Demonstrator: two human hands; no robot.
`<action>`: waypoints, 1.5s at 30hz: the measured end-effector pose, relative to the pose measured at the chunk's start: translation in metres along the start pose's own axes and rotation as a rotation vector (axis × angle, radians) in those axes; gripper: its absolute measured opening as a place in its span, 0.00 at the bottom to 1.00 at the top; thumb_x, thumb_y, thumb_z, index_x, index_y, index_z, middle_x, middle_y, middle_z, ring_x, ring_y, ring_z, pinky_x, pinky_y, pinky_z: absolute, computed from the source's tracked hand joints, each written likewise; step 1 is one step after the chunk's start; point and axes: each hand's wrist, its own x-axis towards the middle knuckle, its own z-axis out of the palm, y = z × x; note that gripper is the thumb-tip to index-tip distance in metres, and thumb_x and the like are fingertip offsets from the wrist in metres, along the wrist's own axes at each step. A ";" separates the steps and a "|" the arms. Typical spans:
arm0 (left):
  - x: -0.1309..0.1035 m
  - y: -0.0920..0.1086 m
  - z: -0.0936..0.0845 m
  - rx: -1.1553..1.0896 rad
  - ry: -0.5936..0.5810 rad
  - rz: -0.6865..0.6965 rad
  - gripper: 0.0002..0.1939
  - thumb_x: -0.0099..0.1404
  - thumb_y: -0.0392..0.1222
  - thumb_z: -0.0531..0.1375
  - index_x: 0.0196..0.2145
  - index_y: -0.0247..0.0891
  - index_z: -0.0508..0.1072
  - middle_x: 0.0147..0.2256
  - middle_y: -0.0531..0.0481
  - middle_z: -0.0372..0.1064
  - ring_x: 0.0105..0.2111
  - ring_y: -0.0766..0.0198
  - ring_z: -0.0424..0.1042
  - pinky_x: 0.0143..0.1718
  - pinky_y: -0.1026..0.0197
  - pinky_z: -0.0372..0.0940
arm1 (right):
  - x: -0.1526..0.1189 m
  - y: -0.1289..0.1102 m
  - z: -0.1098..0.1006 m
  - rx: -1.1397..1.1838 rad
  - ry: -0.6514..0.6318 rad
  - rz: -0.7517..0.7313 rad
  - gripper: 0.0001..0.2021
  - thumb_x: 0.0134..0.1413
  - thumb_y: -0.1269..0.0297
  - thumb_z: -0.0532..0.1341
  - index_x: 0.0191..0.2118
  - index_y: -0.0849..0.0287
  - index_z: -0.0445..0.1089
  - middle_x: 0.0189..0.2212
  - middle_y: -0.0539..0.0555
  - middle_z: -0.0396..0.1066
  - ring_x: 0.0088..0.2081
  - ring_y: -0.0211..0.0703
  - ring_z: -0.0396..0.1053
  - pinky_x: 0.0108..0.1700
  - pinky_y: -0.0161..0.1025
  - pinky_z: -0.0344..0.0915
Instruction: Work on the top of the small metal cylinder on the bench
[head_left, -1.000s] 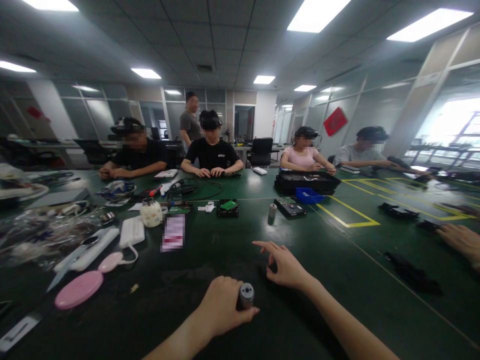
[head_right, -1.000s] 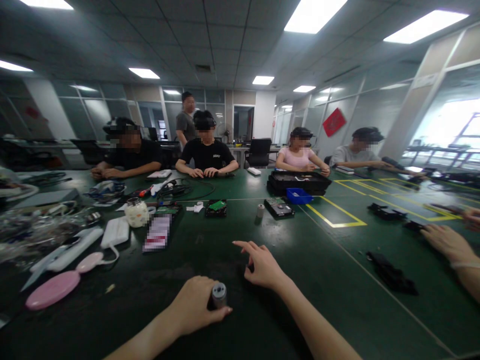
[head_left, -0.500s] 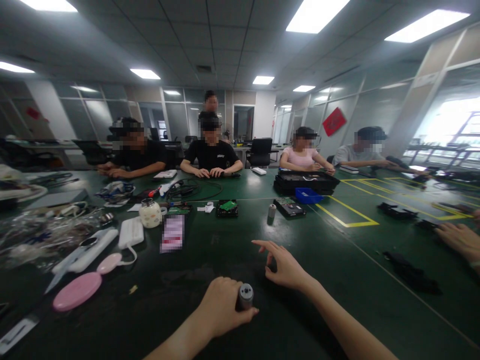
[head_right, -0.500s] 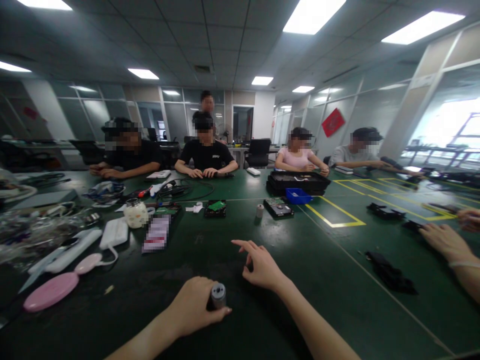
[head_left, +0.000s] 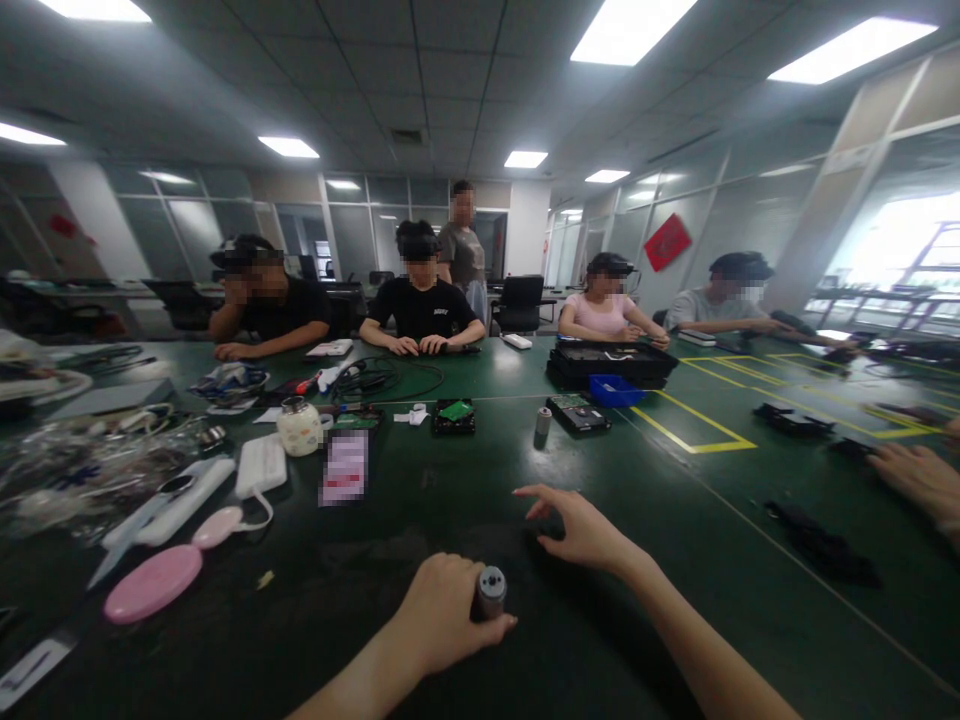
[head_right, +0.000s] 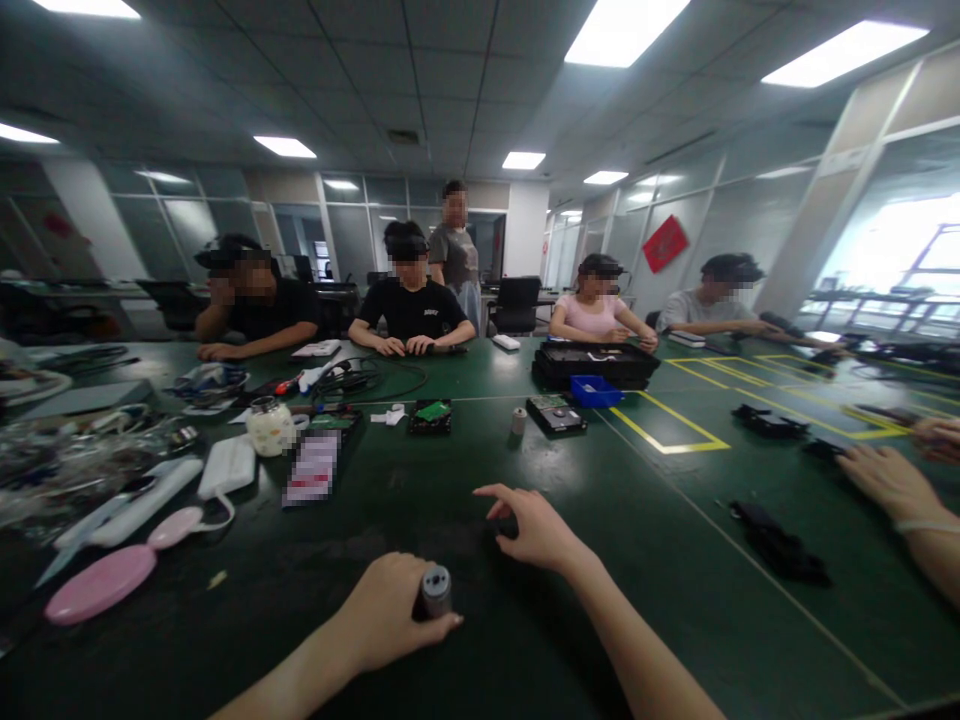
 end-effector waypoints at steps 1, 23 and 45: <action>0.000 0.000 -0.001 -0.001 -0.002 -0.002 0.19 0.59 0.58 0.61 0.33 0.38 0.74 0.35 0.46 0.74 0.37 0.52 0.72 0.40 0.56 0.63 | 0.000 0.000 0.001 -0.003 0.004 -0.003 0.32 0.44 0.75 0.61 0.58 0.52 0.60 0.41 0.51 0.73 0.41 0.47 0.70 0.48 0.46 0.61; 0.001 0.000 0.001 0.021 0.007 -0.008 0.20 0.58 0.59 0.61 0.33 0.38 0.74 0.34 0.46 0.74 0.36 0.53 0.72 0.40 0.57 0.63 | 0.002 -0.012 0.006 0.216 0.086 -0.103 0.34 0.44 0.79 0.59 0.60 0.53 0.57 0.44 0.53 0.67 0.35 0.39 0.70 0.42 0.40 0.69; 0.001 -0.002 -0.001 -0.028 0.017 0.037 0.17 0.58 0.55 0.62 0.35 0.38 0.76 0.35 0.45 0.76 0.36 0.51 0.73 0.39 0.56 0.64 | -0.009 -0.069 0.025 0.551 0.112 -0.267 0.35 0.47 0.77 0.63 0.61 0.50 0.53 0.46 0.53 0.67 0.39 0.39 0.71 0.50 0.45 0.66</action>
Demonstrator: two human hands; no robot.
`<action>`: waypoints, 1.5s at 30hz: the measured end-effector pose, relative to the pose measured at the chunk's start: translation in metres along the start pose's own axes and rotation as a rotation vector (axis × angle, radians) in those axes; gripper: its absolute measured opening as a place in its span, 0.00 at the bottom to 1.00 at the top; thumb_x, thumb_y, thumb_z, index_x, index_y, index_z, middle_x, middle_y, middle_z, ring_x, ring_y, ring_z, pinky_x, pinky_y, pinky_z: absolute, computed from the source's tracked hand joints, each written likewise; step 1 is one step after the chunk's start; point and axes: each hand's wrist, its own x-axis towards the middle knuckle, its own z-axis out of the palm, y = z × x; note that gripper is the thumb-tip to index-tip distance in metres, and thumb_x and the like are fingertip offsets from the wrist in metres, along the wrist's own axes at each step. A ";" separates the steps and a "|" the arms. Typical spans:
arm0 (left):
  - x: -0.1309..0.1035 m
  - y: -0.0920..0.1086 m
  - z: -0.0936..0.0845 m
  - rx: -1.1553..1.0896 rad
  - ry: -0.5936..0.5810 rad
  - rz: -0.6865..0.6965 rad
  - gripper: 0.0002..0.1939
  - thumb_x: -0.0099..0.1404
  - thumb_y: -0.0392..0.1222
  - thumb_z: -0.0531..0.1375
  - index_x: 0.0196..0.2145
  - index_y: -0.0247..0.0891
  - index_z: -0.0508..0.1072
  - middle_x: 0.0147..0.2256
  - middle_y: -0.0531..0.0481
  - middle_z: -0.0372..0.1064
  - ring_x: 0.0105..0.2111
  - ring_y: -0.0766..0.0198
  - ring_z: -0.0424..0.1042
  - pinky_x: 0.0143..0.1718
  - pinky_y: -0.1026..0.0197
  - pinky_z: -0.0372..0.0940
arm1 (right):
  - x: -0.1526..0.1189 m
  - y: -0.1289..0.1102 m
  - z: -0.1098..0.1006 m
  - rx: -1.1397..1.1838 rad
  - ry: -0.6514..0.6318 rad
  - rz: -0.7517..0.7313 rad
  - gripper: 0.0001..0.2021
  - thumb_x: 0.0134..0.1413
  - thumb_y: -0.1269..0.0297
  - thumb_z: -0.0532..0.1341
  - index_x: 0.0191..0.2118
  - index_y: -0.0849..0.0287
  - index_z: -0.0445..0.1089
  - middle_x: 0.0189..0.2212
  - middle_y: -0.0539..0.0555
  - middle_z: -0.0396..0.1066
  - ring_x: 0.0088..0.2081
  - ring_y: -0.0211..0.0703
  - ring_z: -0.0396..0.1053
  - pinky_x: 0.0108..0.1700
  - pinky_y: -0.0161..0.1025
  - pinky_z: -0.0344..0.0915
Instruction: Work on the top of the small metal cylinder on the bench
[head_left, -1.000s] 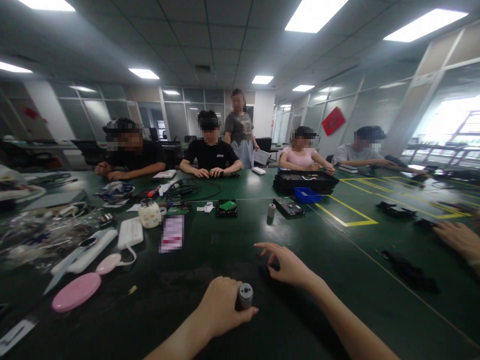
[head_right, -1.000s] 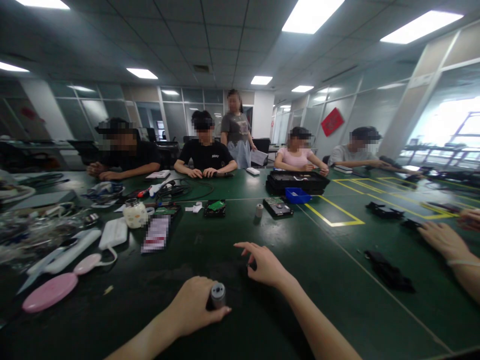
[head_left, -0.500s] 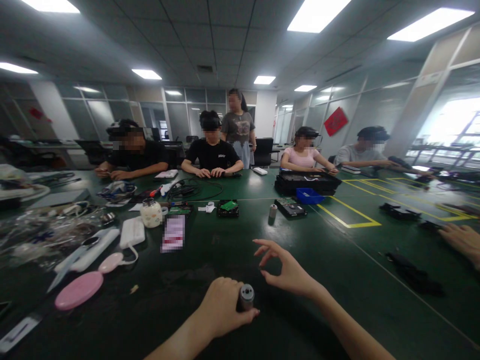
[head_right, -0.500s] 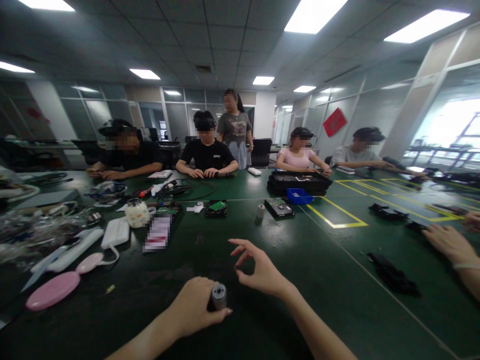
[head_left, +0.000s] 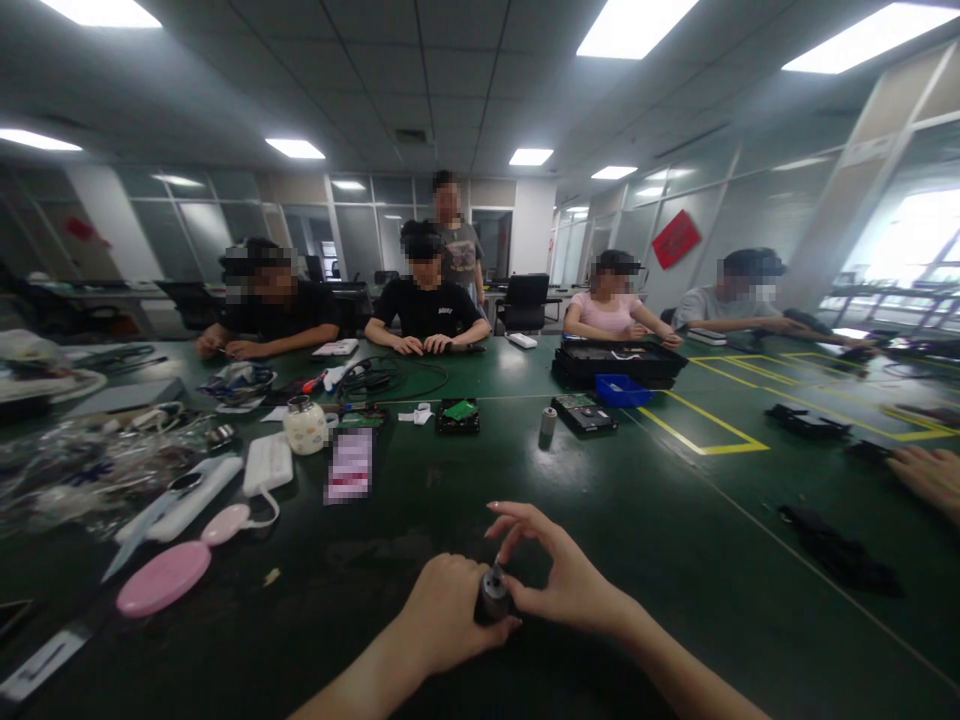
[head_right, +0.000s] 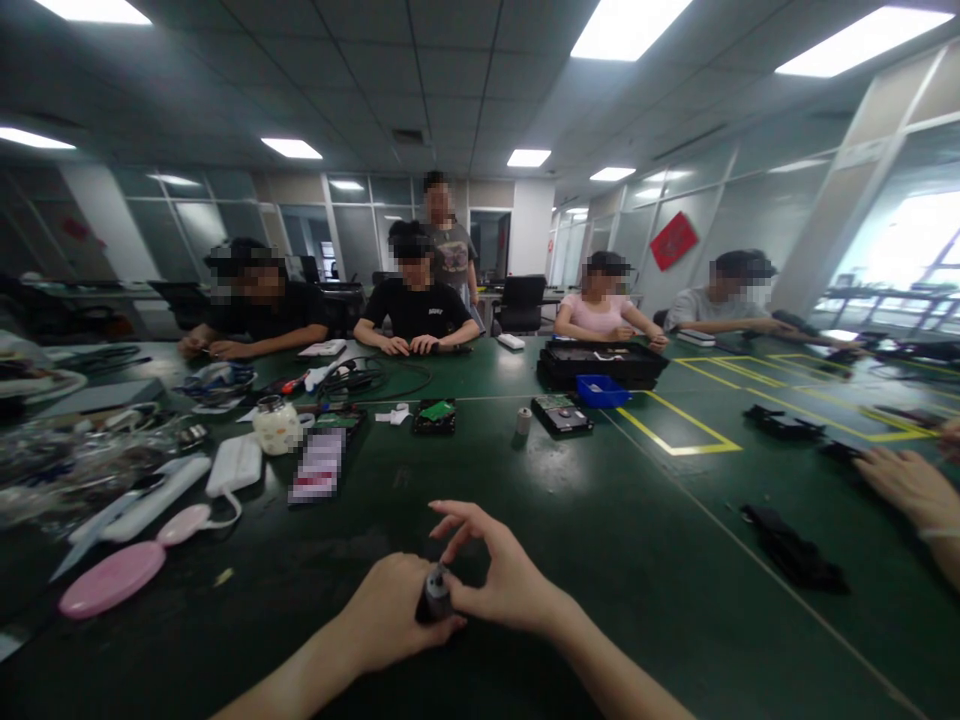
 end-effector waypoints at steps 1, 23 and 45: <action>0.000 0.000 0.000 0.001 0.001 0.001 0.17 0.59 0.55 0.62 0.35 0.38 0.76 0.35 0.45 0.76 0.36 0.51 0.73 0.39 0.56 0.64 | 0.000 0.001 0.001 -0.007 0.000 -0.006 0.35 0.48 0.77 0.63 0.61 0.50 0.54 0.46 0.53 0.67 0.39 0.39 0.71 0.50 0.45 0.66; 0.000 -0.001 0.000 0.004 -0.012 -0.011 0.18 0.58 0.55 0.62 0.35 0.37 0.76 0.35 0.45 0.75 0.37 0.50 0.73 0.39 0.55 0.64 | -0.001 0.003 0.002 -0.047 0.008 -0.065 0.34 0.47 0.78 0.63 0.59 0.50 0.57 0.45 0.52 0.68 0.36 0.38 0.71 0.46 0.42 0.68; 0.000 0.002 0.000 0.042 -0.021 -0.034 0.20 0.58 0.57 0.61 0.36 0.35 0.75 0.35 0.42 0.75 0.37 0.49 0.73 0.41 0.54 0.65 | -0.001 0.001 0.002 0.063 -0.027 0.016 0.29 0.51 0.78 0.60 0.59 0.53 0.58 0.47 0.56 0.70 0.42 0.44 0.75 0.48 0.46 0.70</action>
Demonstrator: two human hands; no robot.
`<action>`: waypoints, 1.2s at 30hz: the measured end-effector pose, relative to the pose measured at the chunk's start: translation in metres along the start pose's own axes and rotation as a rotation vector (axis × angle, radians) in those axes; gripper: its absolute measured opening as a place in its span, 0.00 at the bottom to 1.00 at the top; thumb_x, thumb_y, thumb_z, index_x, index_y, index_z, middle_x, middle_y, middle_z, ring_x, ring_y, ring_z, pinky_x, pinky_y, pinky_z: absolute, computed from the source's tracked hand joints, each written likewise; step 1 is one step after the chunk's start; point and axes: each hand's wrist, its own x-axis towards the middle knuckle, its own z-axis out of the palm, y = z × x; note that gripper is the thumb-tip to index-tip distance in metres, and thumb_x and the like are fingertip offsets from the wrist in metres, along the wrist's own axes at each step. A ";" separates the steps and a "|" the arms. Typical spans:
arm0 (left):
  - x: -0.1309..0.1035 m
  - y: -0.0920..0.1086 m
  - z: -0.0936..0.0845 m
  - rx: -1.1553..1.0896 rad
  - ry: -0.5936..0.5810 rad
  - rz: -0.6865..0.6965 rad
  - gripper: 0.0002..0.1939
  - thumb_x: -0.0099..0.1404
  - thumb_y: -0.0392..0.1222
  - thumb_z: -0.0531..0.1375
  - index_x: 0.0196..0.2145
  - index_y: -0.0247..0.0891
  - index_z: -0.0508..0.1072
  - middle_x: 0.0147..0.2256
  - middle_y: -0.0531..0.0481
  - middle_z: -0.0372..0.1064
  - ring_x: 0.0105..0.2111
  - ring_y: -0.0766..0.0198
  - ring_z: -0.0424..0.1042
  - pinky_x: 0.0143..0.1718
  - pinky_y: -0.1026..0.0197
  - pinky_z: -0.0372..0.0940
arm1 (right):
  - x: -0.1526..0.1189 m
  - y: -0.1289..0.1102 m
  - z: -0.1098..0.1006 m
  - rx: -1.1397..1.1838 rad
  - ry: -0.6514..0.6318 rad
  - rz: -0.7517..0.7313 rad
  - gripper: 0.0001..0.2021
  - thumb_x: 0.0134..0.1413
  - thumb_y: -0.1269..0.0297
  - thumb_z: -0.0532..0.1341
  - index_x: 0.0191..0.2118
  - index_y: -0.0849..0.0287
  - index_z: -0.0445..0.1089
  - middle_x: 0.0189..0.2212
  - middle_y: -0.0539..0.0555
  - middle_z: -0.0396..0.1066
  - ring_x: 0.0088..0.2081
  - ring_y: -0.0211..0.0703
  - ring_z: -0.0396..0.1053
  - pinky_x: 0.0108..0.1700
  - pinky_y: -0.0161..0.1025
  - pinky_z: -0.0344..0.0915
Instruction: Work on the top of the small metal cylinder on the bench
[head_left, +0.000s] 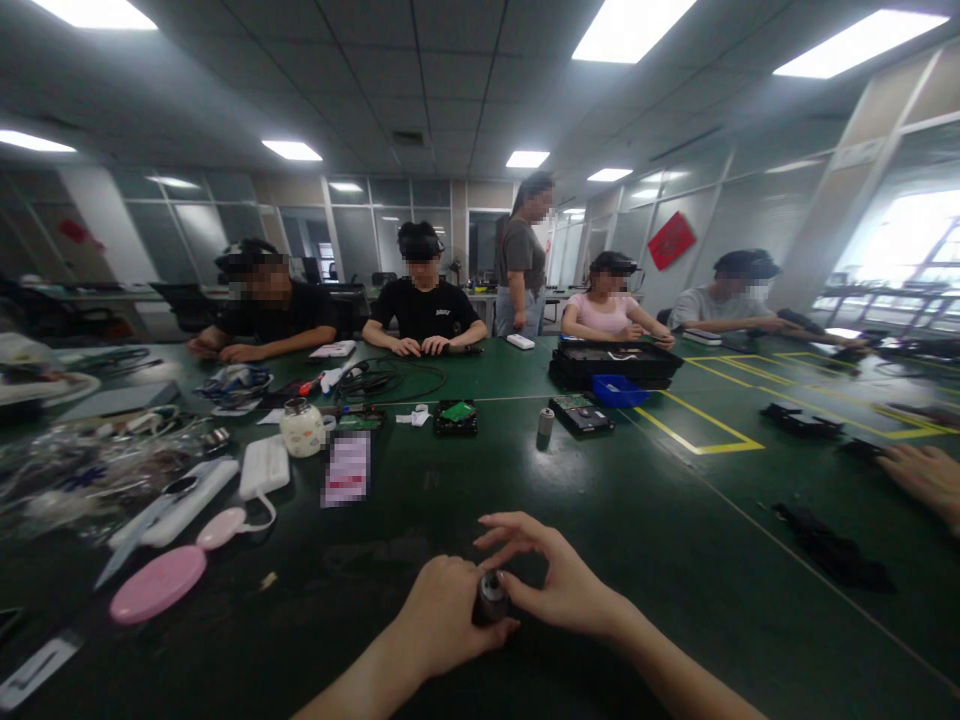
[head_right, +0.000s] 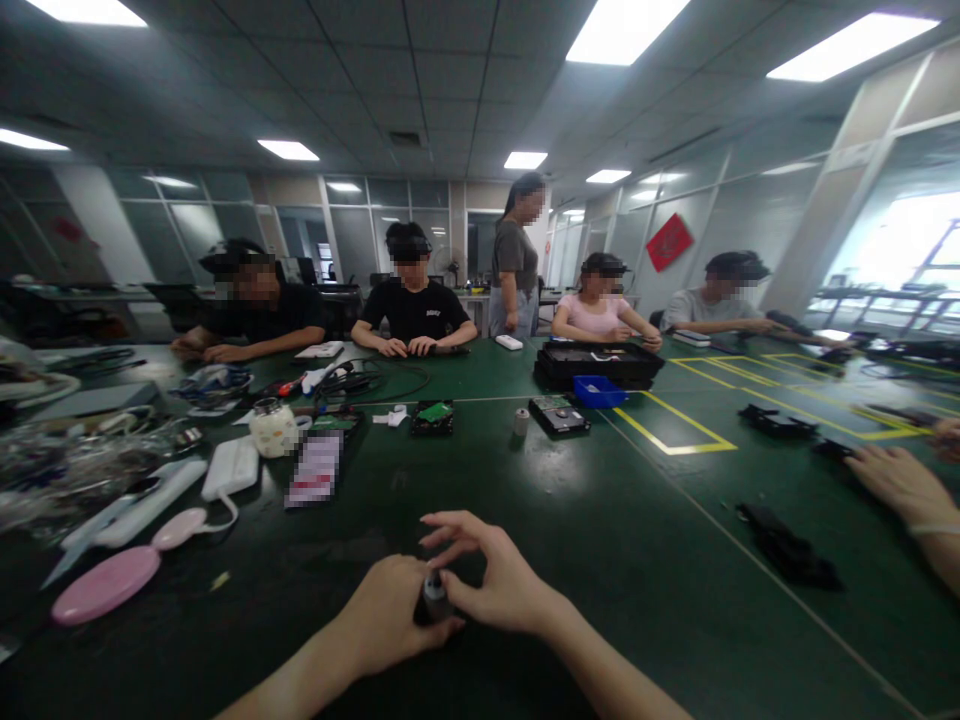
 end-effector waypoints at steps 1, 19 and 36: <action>0.000 0.000 0.000 0.002 -0.004 -0.001 0.21 0.58 0.57 0.61 0.36 0.35 0.75 0.35 0.42 0.75 0.37 0.49 0.73 0.41 0.54 0.65 | 0.000 0.000 0.000 -0.006 0.009 -0.007 0.29 0.52 0.77 0.60 0.59 0.53 0.58 0.47 0.56 0.70 0.42 0.44 0.75 0.47 0.46 0.71; -0.001 -0.002 0.000 -0.049 0.010 0.029 0.17 0.58 0.53 0.60 0.37 0.38 0.74 0.35 0.45 0.75 0.36 0.51 0.73 0.38 0.56 0.65 | 0.000 -0.004 0.002 -0.270 0.079 -0.248 0.23 0.47 0.78 0.61 0.50 0.53 0.67 0.38 0.51 0.76 0.41 0.43 0.75 0.53 0.48 0.65; 0.000 -0.002 -0.001 -0.034 -0.005 0.031 0.16 0.59 0.54 0.61 0.35 0.39 0.75 0.36 0.46 0.75 0.37 0.52 0.72 0.40 0.56 0.63 | 0.000 -0.001 0.002 -0.078 0.027 -0.106 0.30 0.49 0.74 0.61 0.59 0.55 0.58 0.45 0.56 0.69 0.38 0.41 0.71 0.46 0.45 0.68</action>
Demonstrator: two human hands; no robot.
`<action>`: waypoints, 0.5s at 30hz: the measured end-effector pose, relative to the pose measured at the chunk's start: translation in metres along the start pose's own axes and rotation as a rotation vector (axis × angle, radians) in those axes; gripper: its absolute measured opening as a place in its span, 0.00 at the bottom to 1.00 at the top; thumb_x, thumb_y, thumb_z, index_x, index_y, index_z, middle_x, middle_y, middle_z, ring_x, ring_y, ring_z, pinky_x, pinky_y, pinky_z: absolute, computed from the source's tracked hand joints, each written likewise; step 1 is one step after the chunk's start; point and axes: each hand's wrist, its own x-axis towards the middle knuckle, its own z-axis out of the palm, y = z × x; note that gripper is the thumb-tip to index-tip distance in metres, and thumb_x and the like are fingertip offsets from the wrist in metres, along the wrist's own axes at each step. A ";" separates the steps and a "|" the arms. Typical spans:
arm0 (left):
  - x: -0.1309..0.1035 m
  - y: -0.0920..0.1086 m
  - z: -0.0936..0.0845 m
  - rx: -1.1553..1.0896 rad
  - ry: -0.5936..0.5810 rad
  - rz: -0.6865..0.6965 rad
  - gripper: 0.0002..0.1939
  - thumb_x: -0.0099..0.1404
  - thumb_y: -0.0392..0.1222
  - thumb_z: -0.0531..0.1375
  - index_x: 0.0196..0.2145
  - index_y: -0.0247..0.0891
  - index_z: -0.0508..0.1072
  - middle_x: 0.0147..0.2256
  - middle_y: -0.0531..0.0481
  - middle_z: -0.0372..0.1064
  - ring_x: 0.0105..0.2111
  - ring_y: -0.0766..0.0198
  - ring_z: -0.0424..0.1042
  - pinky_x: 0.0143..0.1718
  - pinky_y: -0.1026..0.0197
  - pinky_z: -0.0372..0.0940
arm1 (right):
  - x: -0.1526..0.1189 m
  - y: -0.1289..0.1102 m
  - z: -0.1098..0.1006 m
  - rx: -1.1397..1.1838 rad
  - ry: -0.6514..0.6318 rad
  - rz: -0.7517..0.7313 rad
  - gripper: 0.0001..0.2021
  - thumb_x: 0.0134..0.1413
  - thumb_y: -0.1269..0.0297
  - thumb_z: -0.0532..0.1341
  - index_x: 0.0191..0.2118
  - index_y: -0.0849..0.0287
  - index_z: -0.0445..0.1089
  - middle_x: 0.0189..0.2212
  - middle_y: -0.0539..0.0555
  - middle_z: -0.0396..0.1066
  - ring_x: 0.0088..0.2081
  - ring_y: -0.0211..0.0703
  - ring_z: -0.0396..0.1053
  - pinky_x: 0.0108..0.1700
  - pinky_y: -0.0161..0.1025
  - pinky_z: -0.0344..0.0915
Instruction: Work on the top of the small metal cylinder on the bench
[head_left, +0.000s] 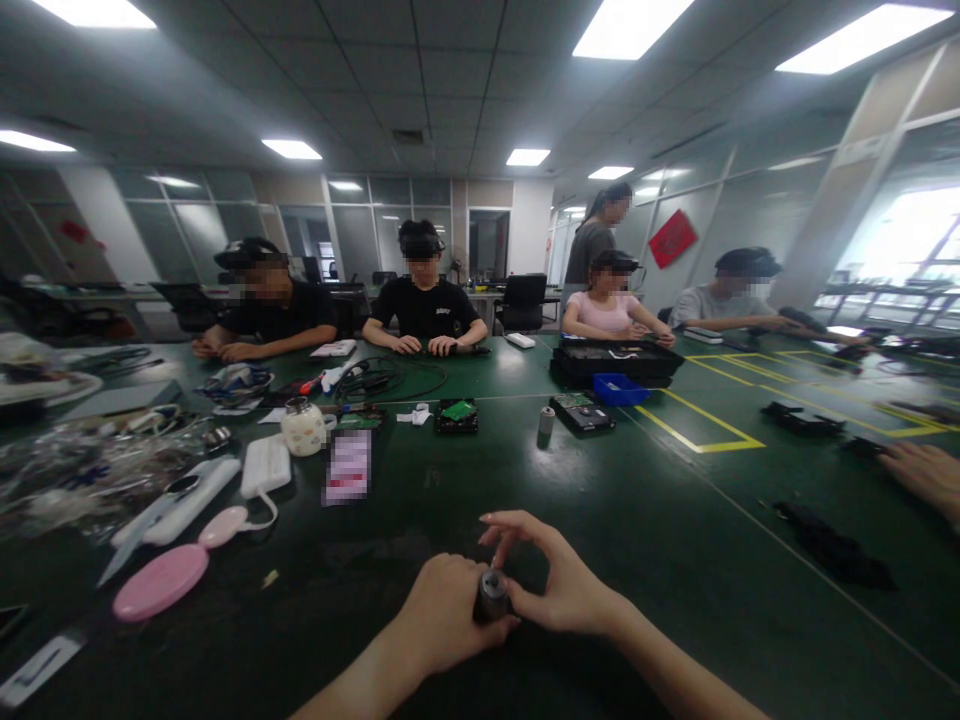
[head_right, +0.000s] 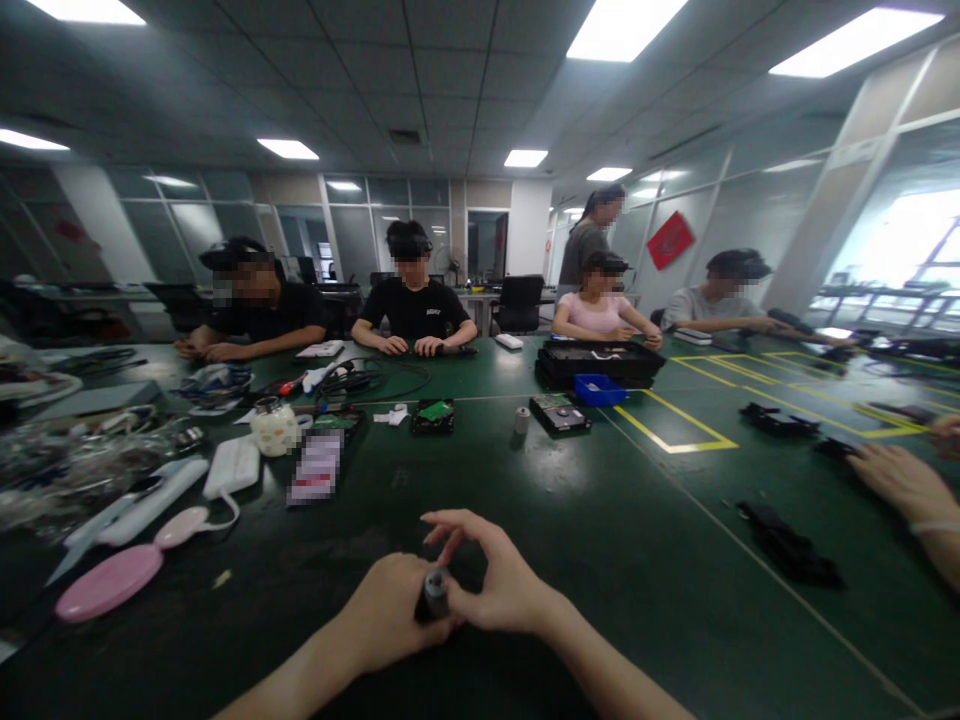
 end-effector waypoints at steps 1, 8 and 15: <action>0.000 0.000 0.000 0.003 0.000 -0.001 0.16 0.59 0.55 0.61 0.35 0.39 0.75 0.36 0.46 0.75 0.37 0.52 0.72 0.40 0.56 0.63 | 0.000 0.001 0.001 0.005 -0.009 0.012 0.30 0.49 0.75 0.62 0.59 0.55 0.58 0.45 0.55 0.68 0.38 0.41 0.71 0.47 0.45 0.68; 0.000 -0.002 0.004 0.007 0.017 0.014 0.17 0.59 0.55 0.60 0.34 0.38 0.74 0.34 0.46 0.74 0.35 0.52 0.72 0.39 0.57 0.63 | 0.000 0.001 0.001 0.025 -0.037 0.036 0.33 0.47 0.77 0.62 0.60 0.54 0.56 0.46 0.55 0.67 0.38 0.41 0.70 0.48 0.46 0.67; 0.000 0.002 -0.002 -0.009 -0.020 -0.025 0.15 0.58 0.54 0.61 0.34 0.39 0.75 0.36 0.46 0.75 0.37 0.52 0.72 0.39 0.58 0.63 | -0.001 0.000 -0.001 0.015 -0.019 0.043 0.32 0.48 0.74 0.62 0.60 0.55 0.56 0.45 0.55 0.66 0.36 0.39 0.69 0.43 0.42 0.68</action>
